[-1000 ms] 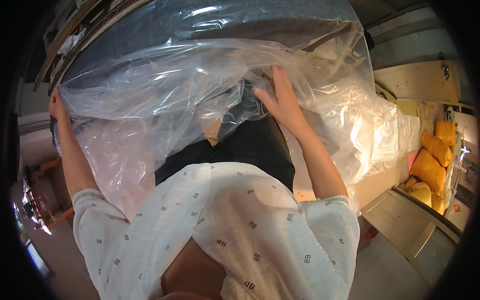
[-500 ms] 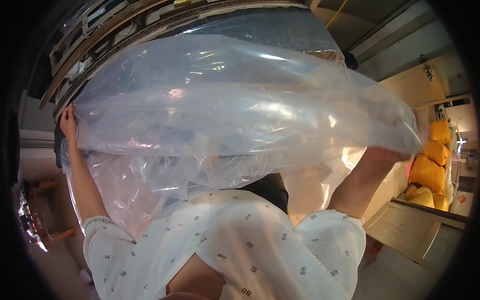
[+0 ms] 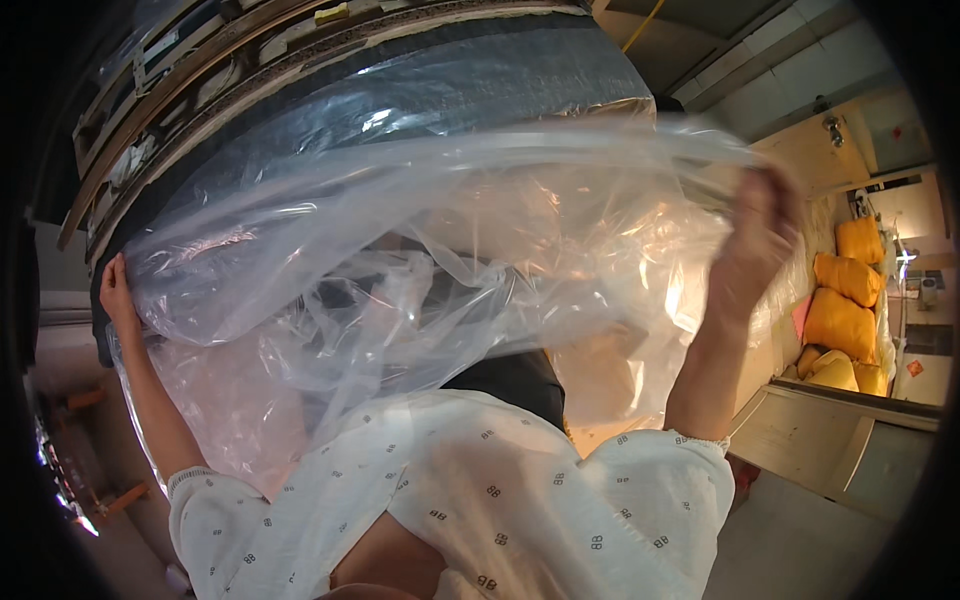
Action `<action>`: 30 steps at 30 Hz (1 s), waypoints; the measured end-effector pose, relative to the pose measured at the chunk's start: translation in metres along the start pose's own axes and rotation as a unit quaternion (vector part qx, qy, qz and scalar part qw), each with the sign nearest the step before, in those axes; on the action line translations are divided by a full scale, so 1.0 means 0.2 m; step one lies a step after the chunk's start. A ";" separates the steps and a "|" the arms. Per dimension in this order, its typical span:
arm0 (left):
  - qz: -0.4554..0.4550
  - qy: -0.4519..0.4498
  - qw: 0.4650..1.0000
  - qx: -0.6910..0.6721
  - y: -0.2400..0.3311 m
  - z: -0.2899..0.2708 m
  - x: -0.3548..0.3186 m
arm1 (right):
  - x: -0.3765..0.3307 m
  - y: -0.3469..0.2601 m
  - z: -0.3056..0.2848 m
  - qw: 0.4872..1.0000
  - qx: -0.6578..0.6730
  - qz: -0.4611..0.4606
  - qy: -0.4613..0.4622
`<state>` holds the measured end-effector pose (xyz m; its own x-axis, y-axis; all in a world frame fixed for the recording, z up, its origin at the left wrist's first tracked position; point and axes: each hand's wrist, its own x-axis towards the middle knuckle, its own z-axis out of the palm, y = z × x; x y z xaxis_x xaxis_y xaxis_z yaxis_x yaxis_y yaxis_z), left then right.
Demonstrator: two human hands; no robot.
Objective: The recorder uses clear plastic sheets to wrap a large object on a wooden pallet/frame.
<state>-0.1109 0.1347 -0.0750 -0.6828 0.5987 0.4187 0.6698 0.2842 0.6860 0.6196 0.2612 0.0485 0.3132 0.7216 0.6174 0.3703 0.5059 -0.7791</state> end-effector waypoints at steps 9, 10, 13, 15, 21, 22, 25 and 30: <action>0.028 -0.019 0.999 -0.020 0.03 0.10 -0.02 | -0.31 0.39 -0.06 0.732 -0.483 -0.002 -0.481; 0.040 -0.035 0.999 -0.003 0.04 0.06 -0.02 | -0.36 0.39 -0.07 0.722 -0.461 0.018 -0.516; 0.052 -0.033 0.998 -0.012 0.05 0.03 -0.05 | -0.37 0.37 -0.05 0.676 -0.432 0.075 -0.592; 0.061 -0.032 0.998 -0.013 0.05 0.04 -0.06 | -0.30 0.37 0.00 0.567 -0.455 0.083 -0.682; 0.028 -0.007 0.999 -0.013 0.07 0.03 -0.06 | -0.04 0.34 0.50 0.906 -0.132 -0.022 -0.401; 0.024 -0.013 0.999 -0.030 0.10 0.04 -0.06 | -0.03 0.35 0.58 0.907 -0.132 -0.023 -0.399; 0.039 -0.026 0.998 -0.035 0.08 0.04 -0.03 | -0.02 0.31 0.74 0.900 -0.069 0.068 -0.425; 0.042 -0.025 0.999 -0.015 -0.02 0.06 -0.06 | -0.05 -0.05 0.76 0.833 -0.238 -0.491 -0.093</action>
<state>-0.1026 0.1348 -0.0892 -0.6082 0.6569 0.4456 0.7150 0.2095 0.6670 0.4788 0.3206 0.0336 -0.4691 0.1524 0.8699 0.6864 0.6827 0.2505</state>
